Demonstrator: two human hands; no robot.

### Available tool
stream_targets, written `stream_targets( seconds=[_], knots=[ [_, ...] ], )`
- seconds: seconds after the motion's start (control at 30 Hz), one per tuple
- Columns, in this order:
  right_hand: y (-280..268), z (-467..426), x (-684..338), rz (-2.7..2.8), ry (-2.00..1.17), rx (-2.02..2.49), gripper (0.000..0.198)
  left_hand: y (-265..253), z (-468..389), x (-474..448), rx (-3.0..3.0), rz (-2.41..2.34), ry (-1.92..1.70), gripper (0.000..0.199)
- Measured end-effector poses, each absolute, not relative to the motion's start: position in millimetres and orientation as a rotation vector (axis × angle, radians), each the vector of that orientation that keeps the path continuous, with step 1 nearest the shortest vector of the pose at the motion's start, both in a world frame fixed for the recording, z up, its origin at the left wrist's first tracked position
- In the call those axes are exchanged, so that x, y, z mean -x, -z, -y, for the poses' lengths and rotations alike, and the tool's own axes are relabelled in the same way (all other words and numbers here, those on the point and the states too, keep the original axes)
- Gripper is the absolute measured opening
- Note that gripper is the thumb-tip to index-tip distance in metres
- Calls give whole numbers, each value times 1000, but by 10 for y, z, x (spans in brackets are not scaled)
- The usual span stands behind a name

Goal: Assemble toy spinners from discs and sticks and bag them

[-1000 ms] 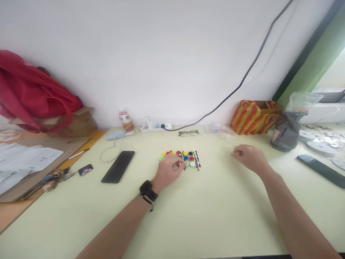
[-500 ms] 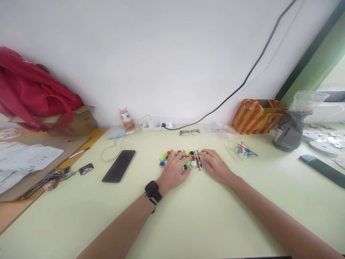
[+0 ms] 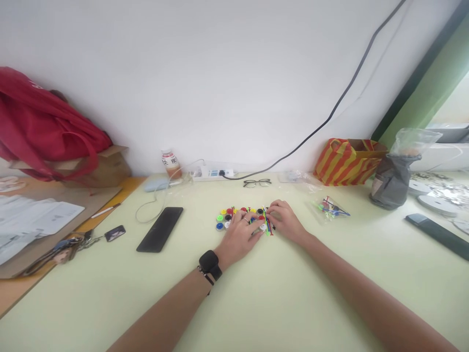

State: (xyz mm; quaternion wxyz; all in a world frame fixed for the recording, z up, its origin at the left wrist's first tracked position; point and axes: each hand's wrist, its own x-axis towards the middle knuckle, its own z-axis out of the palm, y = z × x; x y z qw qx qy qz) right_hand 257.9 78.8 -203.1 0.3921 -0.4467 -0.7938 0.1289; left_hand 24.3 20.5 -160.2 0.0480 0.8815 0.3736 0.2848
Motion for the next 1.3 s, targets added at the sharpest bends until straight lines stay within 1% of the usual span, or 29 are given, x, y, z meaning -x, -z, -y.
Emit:
stream_targets(
  seconds=[0.2,0.4,0.47,0.6,0.7,0.87,1.1,1.3],
  knots=[
    [1911,-770,-2602,1956,-396,1133,13,1609,-195,-251,-2676,-1124,-871,19],
    [1710,-648,-2690,1905,-554,1174,24,1517,-154,-240,-2558,-1093,-975,18],
    [1663,-590,-2703,1889,-631,1167,27,1456,-119,-239,-2441,-1083,-1016,16],
    [1554,-413,-2685,1769,-896,1118,28,1356,-16,-273,-2068,-1090,-1079,16],
    [1475,-246,-2641,1688,-1015,1098,38,1357,51,-304,-1793,-969,-1016,25],
    [1448,-44,-2558,1651,-1116,1072,37,1468,66,-294,-1465,-864,-966,28],
    [1418,104,-2465,1613,-1114,1090,32,1578,24,-222,-1426,-867,-918,36],
    [1347,154,-2430,1509,-1194,1093,29,1578,50,-243,-1415,-869,-934,37]
  ],
)
